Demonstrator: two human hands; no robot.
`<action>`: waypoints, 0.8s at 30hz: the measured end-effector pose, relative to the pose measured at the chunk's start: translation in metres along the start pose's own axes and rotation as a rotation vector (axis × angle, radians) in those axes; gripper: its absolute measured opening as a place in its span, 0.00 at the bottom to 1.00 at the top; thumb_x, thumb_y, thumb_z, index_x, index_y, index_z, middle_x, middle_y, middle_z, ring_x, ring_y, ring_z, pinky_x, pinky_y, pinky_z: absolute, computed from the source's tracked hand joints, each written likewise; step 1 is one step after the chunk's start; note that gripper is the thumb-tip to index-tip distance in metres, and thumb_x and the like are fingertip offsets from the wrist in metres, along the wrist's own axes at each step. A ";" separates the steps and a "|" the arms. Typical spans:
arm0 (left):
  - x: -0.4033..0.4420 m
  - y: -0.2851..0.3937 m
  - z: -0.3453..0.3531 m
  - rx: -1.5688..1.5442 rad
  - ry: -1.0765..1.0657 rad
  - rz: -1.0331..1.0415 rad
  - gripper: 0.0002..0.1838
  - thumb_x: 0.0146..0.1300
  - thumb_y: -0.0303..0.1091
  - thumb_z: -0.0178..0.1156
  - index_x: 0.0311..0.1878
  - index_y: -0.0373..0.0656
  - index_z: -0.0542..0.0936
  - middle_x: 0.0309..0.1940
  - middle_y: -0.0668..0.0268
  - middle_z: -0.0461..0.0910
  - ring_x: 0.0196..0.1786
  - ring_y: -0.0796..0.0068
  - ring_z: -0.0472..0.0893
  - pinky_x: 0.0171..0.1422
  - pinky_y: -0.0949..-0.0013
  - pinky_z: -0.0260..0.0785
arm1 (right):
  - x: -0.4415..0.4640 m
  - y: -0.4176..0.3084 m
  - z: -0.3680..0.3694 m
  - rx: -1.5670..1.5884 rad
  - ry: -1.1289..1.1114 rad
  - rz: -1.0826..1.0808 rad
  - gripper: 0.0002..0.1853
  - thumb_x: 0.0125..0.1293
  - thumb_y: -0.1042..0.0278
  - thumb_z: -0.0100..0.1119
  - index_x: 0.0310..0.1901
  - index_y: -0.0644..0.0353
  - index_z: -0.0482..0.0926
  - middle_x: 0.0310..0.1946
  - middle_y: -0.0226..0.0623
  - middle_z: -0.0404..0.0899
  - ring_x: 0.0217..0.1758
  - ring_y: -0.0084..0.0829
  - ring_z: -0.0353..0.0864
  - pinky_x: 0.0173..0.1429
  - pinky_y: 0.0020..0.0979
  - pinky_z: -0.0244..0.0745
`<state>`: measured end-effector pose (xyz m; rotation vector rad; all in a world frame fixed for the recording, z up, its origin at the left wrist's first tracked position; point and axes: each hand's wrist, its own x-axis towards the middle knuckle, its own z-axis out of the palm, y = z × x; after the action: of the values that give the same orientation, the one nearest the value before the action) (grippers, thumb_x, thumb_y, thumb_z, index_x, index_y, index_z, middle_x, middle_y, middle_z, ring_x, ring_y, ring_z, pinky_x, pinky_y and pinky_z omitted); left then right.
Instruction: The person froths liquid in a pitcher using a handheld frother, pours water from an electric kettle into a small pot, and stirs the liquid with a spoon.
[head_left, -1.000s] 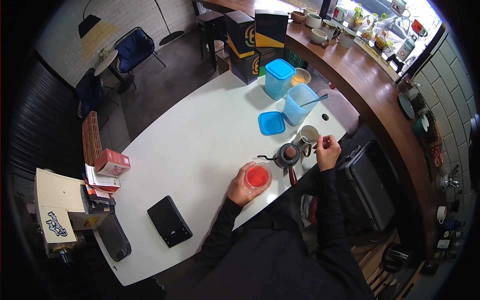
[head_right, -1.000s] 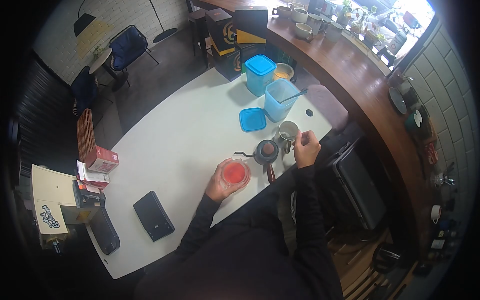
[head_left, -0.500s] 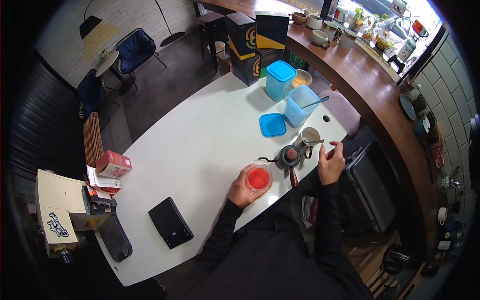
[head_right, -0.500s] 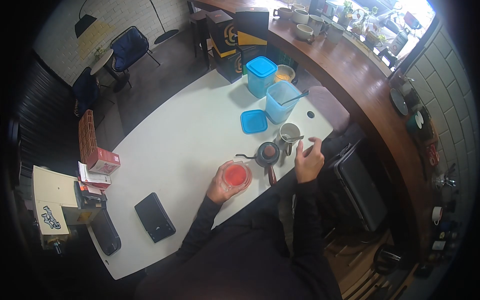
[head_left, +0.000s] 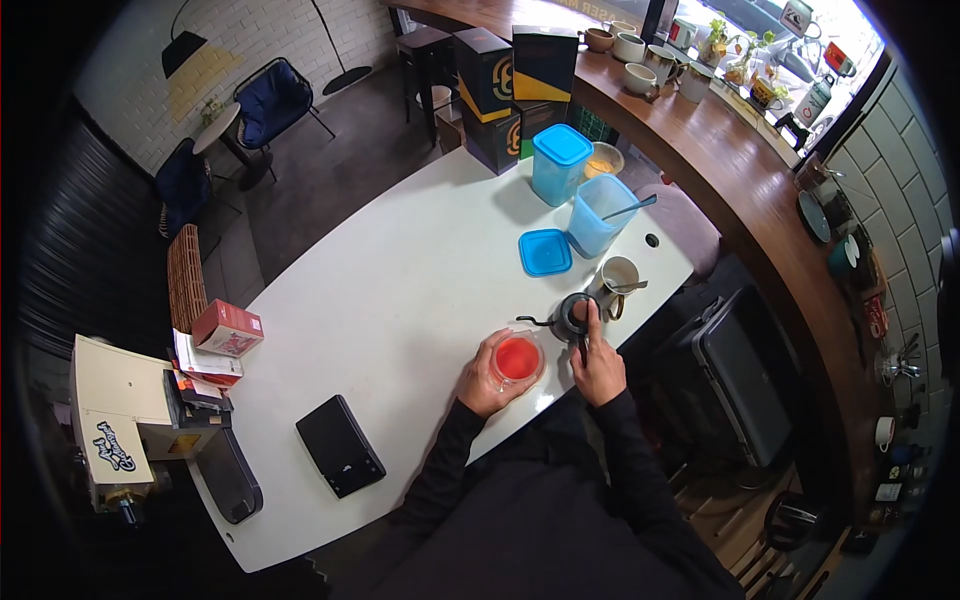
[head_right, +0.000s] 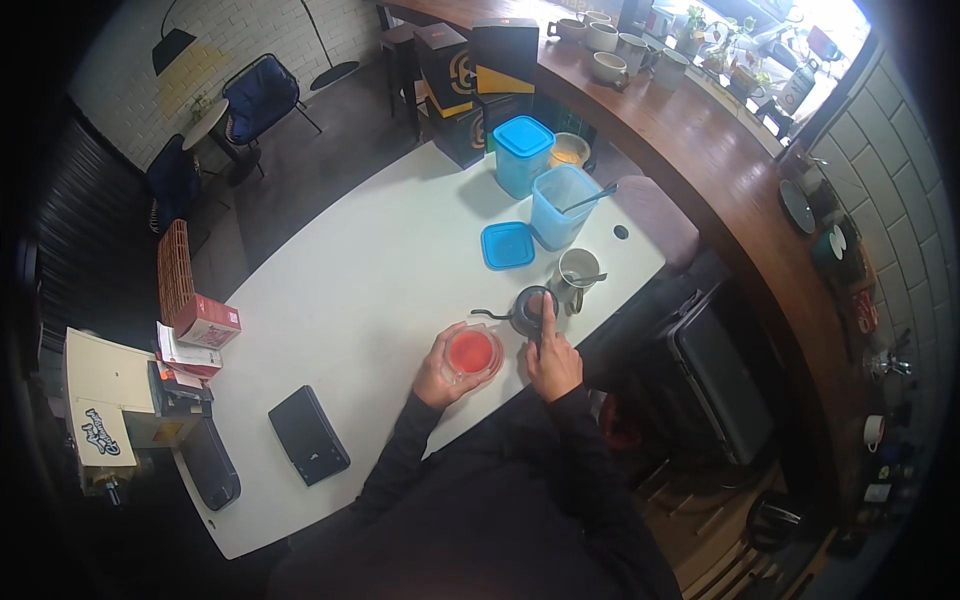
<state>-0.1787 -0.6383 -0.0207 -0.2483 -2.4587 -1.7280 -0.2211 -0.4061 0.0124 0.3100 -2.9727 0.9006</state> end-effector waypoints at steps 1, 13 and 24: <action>0.000 0.001 0.000 0.011 0.004 0.015 0.49 0.55 0.38 0.82 0.77 0.39 0.65 0.62 0.52 0.83 0.65 0.58 0.84 0.71 0.57 0.76 | 0.001 -0.003 0.002 -0.006 0.001 0.025 0.55 0.67 0.70 0.62 0.87 0.50 0.37 0.36 0.61 0.86 0.37 0.62 0.87 0.43 0.57 0.81; 0.000 -0.005 0.017 0.009 0.137 0.076 0.48 0.54 0.37 0.84 0.73 0.33 0.67 0.59 0.52 0.83 0.62 0.62 0.85 0.68 0.59 0.79 | 0.005 0.002 0.010 0.312 0.183 0.021 0.48 0.61 0.80 0.58 0.85 0.46 0.55 0.29 0.56 0.83 0.30 0.59 0.85 0.38 0.53 0.76; 0.003 0.003 0.014 0.079 0.155 -0.001 0.49 0.50 0.46 0.86 0.71 0.39 0.70 0.60 0.50 0.82 0.60 0.51 0.86 0.64 0.54 0.79 | 0.002 -0.027 -0.048 0.514 0.313 -0.062 0.44 0.63 0.88 0.56 0.81 0.49 0.66 0.25 0.34 0.79 0.23 0.16 0.68 0.30 0.24 0.64</action>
<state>-0.1811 -0.6240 -0.0217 -0.1017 -2.4083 -1.5823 -0.2201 -0.4015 0.0674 0.2368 -2.4024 1.5350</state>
